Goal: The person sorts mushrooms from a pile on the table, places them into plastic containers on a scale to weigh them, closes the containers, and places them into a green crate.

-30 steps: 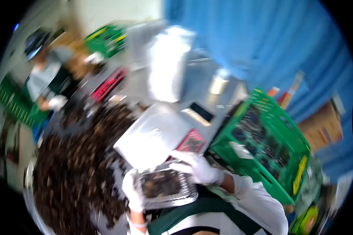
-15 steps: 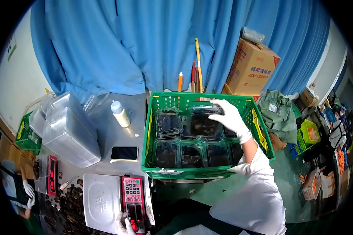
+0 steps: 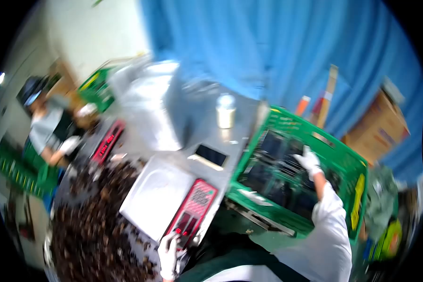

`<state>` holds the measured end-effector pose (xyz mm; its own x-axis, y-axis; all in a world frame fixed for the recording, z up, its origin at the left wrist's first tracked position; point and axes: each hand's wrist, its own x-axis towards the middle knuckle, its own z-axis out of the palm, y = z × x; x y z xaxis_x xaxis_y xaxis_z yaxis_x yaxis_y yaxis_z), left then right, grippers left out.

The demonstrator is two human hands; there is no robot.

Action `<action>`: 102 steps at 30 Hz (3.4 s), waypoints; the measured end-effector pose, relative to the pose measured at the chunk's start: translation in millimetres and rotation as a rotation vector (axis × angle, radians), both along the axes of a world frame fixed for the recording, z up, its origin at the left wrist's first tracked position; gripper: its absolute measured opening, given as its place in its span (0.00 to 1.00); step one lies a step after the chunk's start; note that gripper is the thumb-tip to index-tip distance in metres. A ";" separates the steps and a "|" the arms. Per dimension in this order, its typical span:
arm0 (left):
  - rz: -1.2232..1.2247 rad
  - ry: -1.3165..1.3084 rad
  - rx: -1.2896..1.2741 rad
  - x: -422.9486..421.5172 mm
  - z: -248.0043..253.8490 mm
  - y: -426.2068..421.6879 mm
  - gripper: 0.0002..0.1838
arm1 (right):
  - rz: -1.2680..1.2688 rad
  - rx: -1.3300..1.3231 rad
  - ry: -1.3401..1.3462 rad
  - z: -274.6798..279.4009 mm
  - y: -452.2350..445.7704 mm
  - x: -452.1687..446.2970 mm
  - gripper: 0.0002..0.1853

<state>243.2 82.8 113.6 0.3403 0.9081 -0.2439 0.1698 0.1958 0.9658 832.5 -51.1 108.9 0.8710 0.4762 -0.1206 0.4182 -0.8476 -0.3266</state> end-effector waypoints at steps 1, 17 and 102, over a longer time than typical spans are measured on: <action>-0.030 0.030 0.167 -7.6 -11.9 -1.6 0.11 | 0.088 -0.136 -0.354 8.8 14.4 -3.1 0.40; 0.325 -0.068 -0.027 -75.2 -38.3 -86.8 0.14 | 0.952 0.611 -0.823 144.7 426.4 -235.3 0.19; 0.772 -0.523 -0.329 -269.5 -79.4 -116.4 0.14 | 1.812 0.323 0.421 -95.4 150.5 -655.9 0.11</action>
